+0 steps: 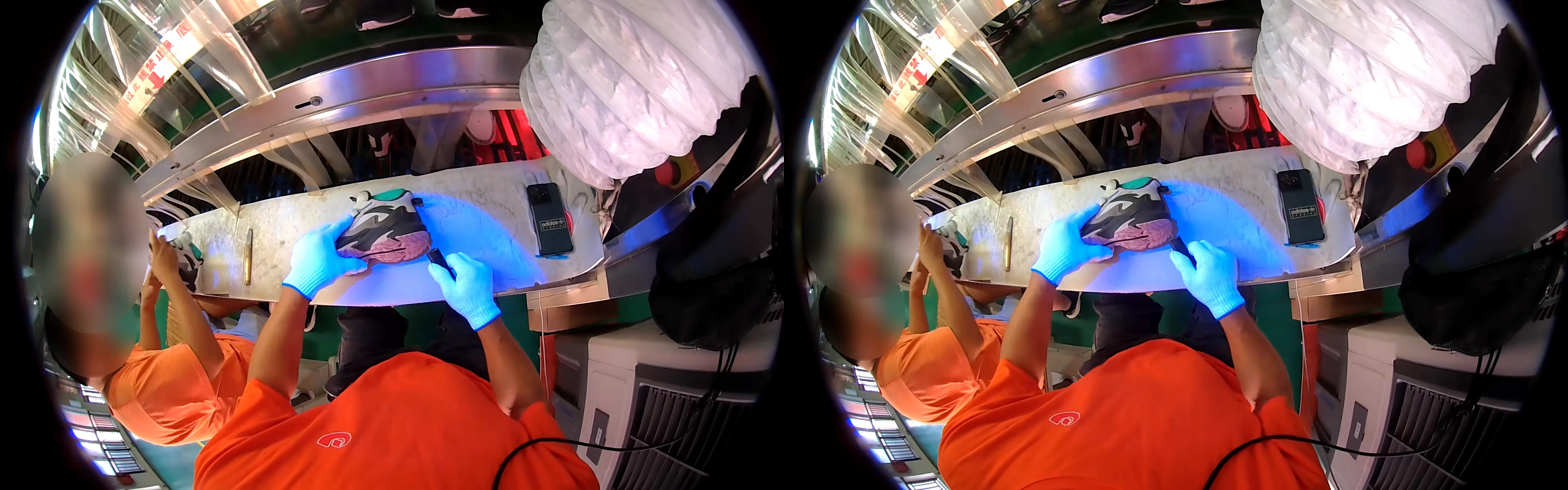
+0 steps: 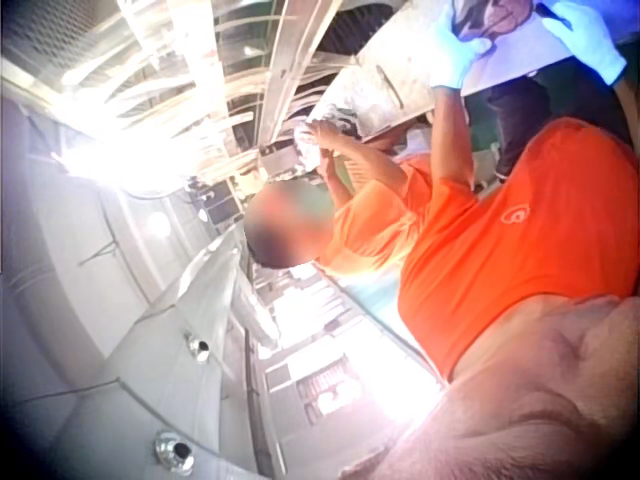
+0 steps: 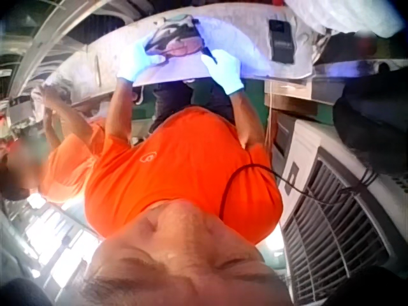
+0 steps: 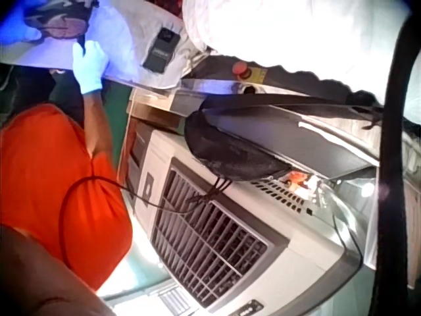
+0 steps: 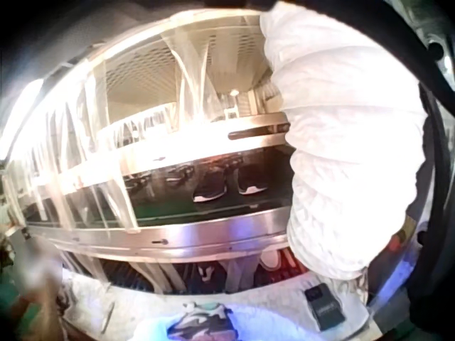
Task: The person cleans a white and black sneaker using a small brush and a cloth. They scrub the sole and upper parts of the shoe, wipe it down, and inspect the surface repeatedly. The task involves handling the shoe with gloved hands and using tools to remove dirt.
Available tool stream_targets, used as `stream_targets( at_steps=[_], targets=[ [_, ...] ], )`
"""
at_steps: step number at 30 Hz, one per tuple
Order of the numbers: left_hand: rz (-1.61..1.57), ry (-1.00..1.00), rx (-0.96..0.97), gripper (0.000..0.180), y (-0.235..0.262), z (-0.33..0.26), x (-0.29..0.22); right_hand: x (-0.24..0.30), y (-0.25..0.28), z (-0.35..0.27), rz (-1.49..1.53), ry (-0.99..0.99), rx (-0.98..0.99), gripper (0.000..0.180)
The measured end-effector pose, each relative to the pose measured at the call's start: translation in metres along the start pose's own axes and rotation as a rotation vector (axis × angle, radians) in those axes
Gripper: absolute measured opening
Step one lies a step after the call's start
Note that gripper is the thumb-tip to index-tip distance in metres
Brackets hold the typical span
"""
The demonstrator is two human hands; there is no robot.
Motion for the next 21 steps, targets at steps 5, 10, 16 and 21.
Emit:
stream_targets(
  at_steps=[5, 10, 16, 21],
  targets=[
    [0.014, 0.011, -0.004, 0.105, 0.0, -0.002, -0.004, 0.003, -0.002, 0.004, -0.056, 0.021, -0.034, 0.038],
    [0.036, -0.032, -0.088, 0.102, 0.005, -0.007, -0.015, -0.005, -0.009, 0.004, -0.201, -0.011, 0.077, 0.036],
    [0.125, -0.047, -0.293, 0.09, 0.01, -0.03, -0.027, -0.009, 0.006, 0.015, -0.442, -0.031, 0.146, 0.037],
    [0.127, -0.401, -0.698, 0.09, 0.015, -0.063, -0.047, 0.002, 0.049, 0.031, -0.413, 0.1, -0.229, 0.056]
  ],
)
Point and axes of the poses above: each hand's wrist, its own z-axis towards the middle knuckle, its own y-axis out of the back of the hand, x = y × z, the point moved 9 cm from there along z, towards the middle knuckle, and after that the axes turned 15 degrees about -y, right-handed, at the moved point
